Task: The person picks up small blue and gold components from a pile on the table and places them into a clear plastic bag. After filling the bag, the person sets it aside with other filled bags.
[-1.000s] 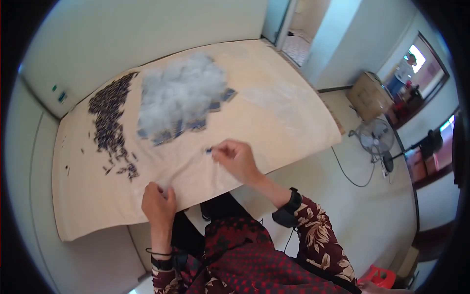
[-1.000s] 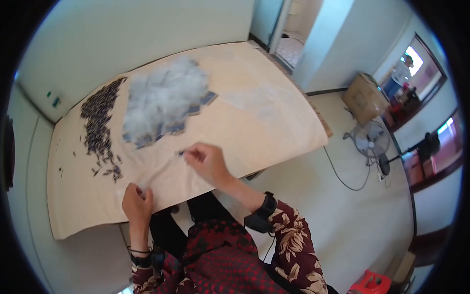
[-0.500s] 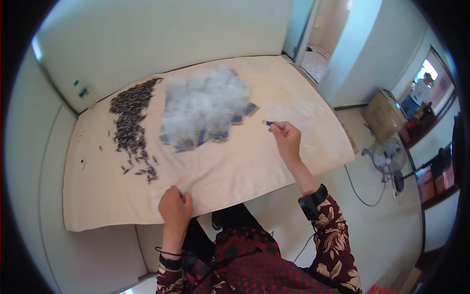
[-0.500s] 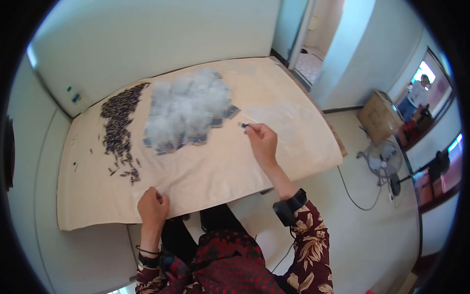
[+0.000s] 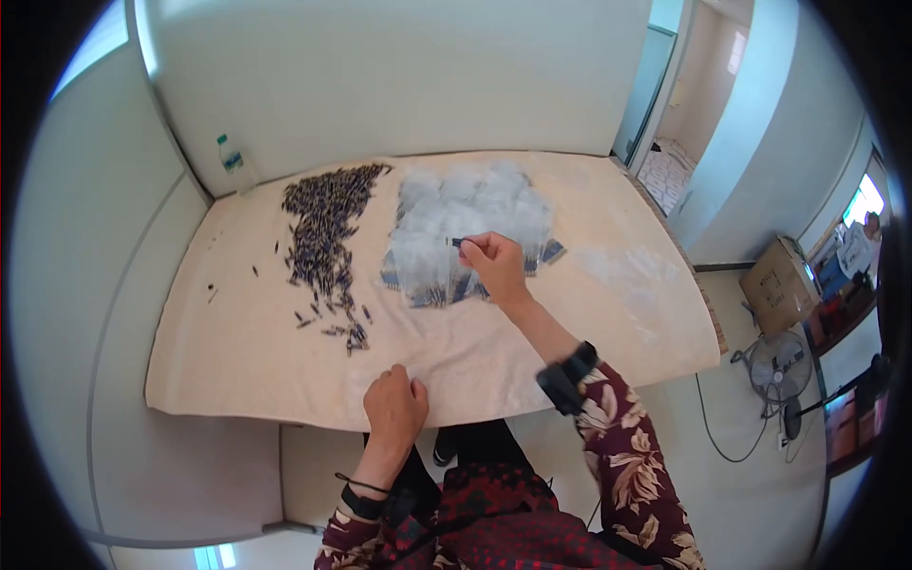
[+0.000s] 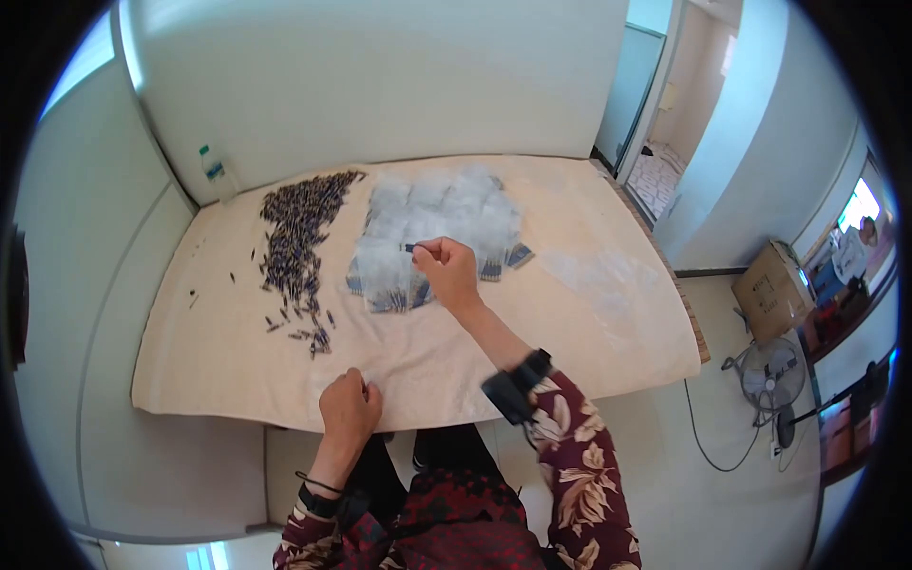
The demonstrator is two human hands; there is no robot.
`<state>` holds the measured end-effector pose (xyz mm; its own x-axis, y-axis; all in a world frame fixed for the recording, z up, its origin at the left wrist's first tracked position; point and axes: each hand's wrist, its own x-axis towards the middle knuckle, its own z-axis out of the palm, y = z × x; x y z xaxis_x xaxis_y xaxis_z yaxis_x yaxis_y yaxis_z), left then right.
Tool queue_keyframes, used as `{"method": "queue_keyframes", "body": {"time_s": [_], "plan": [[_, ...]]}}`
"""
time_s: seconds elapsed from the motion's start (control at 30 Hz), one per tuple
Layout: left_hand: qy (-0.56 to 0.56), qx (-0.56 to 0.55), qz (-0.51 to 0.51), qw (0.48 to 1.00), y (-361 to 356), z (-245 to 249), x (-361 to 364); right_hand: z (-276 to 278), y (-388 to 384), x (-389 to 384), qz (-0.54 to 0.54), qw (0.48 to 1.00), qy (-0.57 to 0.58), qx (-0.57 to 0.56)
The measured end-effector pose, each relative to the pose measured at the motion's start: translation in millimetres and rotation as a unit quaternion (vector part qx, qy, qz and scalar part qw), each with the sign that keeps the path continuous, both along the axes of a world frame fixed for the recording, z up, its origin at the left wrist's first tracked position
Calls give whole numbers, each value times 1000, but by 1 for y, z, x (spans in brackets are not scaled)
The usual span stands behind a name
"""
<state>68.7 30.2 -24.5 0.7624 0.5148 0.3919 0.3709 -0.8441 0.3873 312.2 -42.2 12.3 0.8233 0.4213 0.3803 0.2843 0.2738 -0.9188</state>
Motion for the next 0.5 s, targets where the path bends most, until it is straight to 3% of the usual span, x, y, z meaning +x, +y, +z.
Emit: {"method": "queue_keyframes", "body": {"time_s": [0.1,0.2,0.33,0.43,0.5], "plan": [[-1,-25,-11,1000,-1,-4,-1,22,-39,-58,69,990,111,-55],[-42,-26,-28,998,3,-4,-5,16,-65,-94,96,977,118,-147],[-21,-49,-36,998,9,7,-9,-12,-66,-126,144,969,128,-157],[1,-184,-57,981,15,18,-13,-28,-55,-142,173,969,117,-134],[9,-208,-64,976,19,21,-15,-36,-50,-149,185,969,113,-119]]}}
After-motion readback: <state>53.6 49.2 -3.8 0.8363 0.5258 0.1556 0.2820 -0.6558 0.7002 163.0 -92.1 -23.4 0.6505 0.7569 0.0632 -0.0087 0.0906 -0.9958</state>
